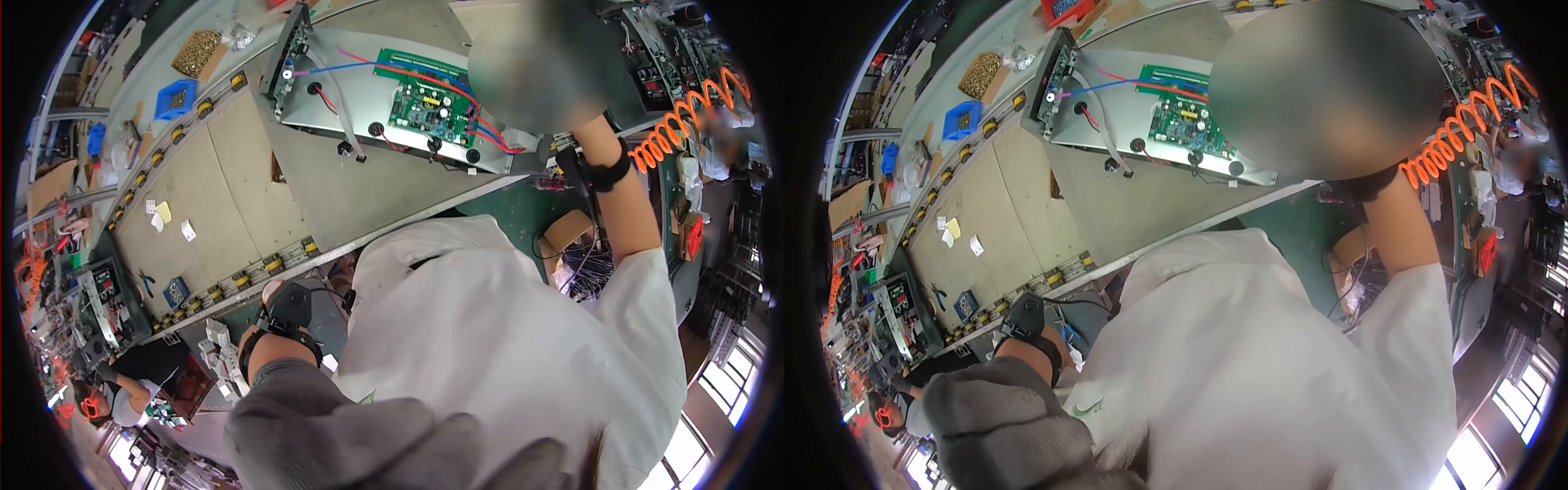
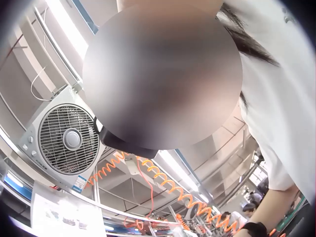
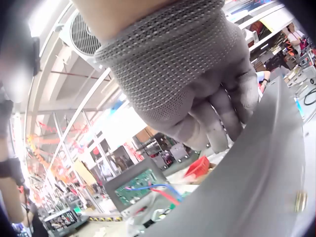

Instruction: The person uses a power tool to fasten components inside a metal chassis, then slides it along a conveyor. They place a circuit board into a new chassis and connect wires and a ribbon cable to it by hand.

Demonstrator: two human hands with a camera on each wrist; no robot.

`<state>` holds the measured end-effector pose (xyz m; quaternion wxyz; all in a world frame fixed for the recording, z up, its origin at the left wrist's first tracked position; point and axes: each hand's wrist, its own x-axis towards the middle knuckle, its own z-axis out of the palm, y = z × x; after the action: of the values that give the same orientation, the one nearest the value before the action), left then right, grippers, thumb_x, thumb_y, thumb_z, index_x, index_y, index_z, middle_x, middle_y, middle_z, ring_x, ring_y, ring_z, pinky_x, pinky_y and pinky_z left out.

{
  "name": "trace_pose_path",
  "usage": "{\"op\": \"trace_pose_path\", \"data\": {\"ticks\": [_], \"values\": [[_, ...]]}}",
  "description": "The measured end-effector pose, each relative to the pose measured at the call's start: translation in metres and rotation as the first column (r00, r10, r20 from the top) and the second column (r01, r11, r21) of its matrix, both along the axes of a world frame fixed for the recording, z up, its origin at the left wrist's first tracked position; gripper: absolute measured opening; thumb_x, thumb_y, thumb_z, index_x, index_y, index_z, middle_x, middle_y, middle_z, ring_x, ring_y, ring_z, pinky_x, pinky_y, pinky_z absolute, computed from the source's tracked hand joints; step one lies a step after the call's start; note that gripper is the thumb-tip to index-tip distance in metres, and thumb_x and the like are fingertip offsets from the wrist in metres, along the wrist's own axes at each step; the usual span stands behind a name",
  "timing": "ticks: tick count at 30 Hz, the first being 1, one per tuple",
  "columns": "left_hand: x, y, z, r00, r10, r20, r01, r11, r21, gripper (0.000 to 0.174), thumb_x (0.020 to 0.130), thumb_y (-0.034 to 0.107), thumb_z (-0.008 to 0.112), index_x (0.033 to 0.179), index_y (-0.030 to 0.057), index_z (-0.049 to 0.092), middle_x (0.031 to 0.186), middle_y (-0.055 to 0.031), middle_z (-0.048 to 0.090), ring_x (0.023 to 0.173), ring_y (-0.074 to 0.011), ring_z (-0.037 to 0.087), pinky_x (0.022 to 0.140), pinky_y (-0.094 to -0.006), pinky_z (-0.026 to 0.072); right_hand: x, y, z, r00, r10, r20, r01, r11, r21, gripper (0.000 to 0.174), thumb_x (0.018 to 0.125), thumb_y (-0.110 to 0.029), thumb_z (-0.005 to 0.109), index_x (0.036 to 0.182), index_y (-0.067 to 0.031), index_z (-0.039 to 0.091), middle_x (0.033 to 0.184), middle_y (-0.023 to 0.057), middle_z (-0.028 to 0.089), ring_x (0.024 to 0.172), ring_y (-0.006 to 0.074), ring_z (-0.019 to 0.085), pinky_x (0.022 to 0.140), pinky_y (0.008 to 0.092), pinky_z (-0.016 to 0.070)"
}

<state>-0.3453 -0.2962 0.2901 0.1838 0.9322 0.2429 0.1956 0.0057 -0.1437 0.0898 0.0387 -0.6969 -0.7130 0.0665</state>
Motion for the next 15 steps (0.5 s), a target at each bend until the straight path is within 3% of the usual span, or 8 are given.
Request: {"op": "trace_pose_path", "data": {"ticks": [1, 2, 3, 4, 6, 8, 12, 15], "values": [[0.0, 0.017, -0.007, 1.0, 0.0, 0.01, 0.0, 1.0, 0.017, 0.056, 0.07, 0.045, 0.064, 0.117, 0.015, 0.059, 0.112, -0.0134, 0.064, 0.106, -0.0374, 0.058, 0.083, -0.0545, 0.0453, 0.005, 0.016, -0.002, 0.996, 0.01, 0.087, 0.001, 0.991, -0.131, 0.036, 0.085, -0.035, 0.052, 0.109, -0.0115, 0.064, 0.103, 0.0103, 0.064, 0.1, 0.0278, 0.058, 0.086, 0.038, 0.0459], [0.0, 0.044, -0.024, 0.985, -0.003, 0.173, -0.003, 0.999, 0.037, 0.03, 0.065, 0.033, 0.063, 0.09, 0.0159, 0.062, 0.094, -0.0062, 0.065, 0.084, -0.0262, 0.058, 0.068, -0.0406, 0.042, 0.007, 0.033, -0.004, 0.995, 0.006, 0.1, 0.005, 0.994, -0.109, 0.036, 0.085, -0.035, 0.052, 0.109, -0.0115, 0.064, 0.103, 0.0103, 0.064, 0.1, 0.0278, 0.058, 0.086, 0.038, 0.0459], [0.0, 0.069, -0.038, 0.944, -0.013, 0.33, -0.007, 0.998, 0.059, 0.005, 0.061, 0.021, 0.062, 0.063, 0.0169, 0.064, 0.076, 0.001, 0.065, 0.061, -0.0149, 0.057, 0.052, -0.0266, 0.0387, 0.007, 0.051, -0.009, 0.987, -0.027, 0.158, 0.081, 0.933, -0.35, 0.042, 0.084, -0.037, 0.053, 0.116, -0.0107, 0.06, 0.111, 0.0119, 0.062, 0.108, 0.0288, 0.055, 0.09, 0.0379, 0.0439], [0.0, 0.083, -0.052, 0.906, -0.057, 0.419, 0.034, 0.998, 0.061, 0.007, 0.061, 0.019, 0.061, 0.065, 0.0145, 0.065, 0.075, -0.0013, 0.065, 0.061, -0.0166, 0.056, 0.051, -0.0289, 0.0384, 0.01, 0.067, -0.016, 0.975, -0.047, 0.218, 0.165, 0.809, -0.564, 0.049, 0.083, -0.039, 0.055, 0.123, -0.01, 0.056, 0.118, 0.0135, 0.059, 0.115, 0.0298, 0.052, 0.094, 0.0379, 0.0419], [-0.001, 0.099, -0.082, 0.877, -0.046, 0.479, 0.005, 0.996, 0.088, 0.011, 0.062, 0.017, 0.059, 0.067, 0.0097, 0.066, 0.077, -0.0049, 0.066, 0.06, -0.0185, 0.056, 0.051, -0.0301, 0.0392, 0.029, 0.092, -0.049, 0.965, 0.04, 0.26, 0.125, 0.798, -0.59, 0.042, 0.079, -0.034, 0.055, 0.107, -0.0044, 0.064, 0.108, 0.0147, 0.064, 0.093, 0.031, 0.063, 0.079, 0.04, 0.0493], [-0.003, 0.103, -0.105, 0.902, 0.109, 0.418, -0.11, 0.994, -0.022, 0.019, 0.059, 0.001, 0.058, 0.074, 0.0075, 0.067, 0.082, -0.0043, 0.066, 0.063, -0.019, 0.057, 0.056, -0.0289, 0.0441, 0.034, 0.105, -0.06, 0.94, 0.14, 0.311, 0.099, 0.762, -0.64, 0.042, 0.078, -0.033, 0.054, 0.105, -0.0017, 0.065, 0.103, 0.0158, 0.066, 0.089, 0.0317, 0.064, 0.077, 0.0393, 0.0499], [-0.011, 0.101, -0.164, 0.888, 0.277, 0.367, -0.19, 0.948, -0.257, 0.026, 0.057, -0.005, 0.053, 0.078, 0.0037, 0.065, 0.084, -0.0095, 0.065, 0.068, -0.0269, 0.058, 0.059, -0.0335, 0.0466, 0.046, 0.118, -0.084, 0.95, -0.025, 0.312, 0.254, 0.644, -0.721, 0.041, 0.078, -0.034, 0.059, 0.102, -0.0018, 0.067, 0.096, 0.0141, 0.067, 0.082, 0.0302, 0.065, 0.073, 0.0398, 0.0506], [-0.014, 0.096, -0.201, 0.864, 0.38, 0.329, -0.246, 0.891, -0.383, 0.026, 0.06, -0.007, 0.049, 0.08, 0.0034, 0.062, 0.084, -0.0148, 0.063, 0.072, -0.0324, 0.059, 0.065, -0.0378, 0.0487, 0.05, 0.109, -0.083, 0.984, 0.042, 0.172, 0.084, 0.744, -0.663, 0.038, 0.076, -0.036, 0.063, 0.102, -0.0092, 0.068, 0.096, 0.0112, 0.068, 0.085, 0.0272, 0.065, 0.075, 0.0378, 0.0499]]}}
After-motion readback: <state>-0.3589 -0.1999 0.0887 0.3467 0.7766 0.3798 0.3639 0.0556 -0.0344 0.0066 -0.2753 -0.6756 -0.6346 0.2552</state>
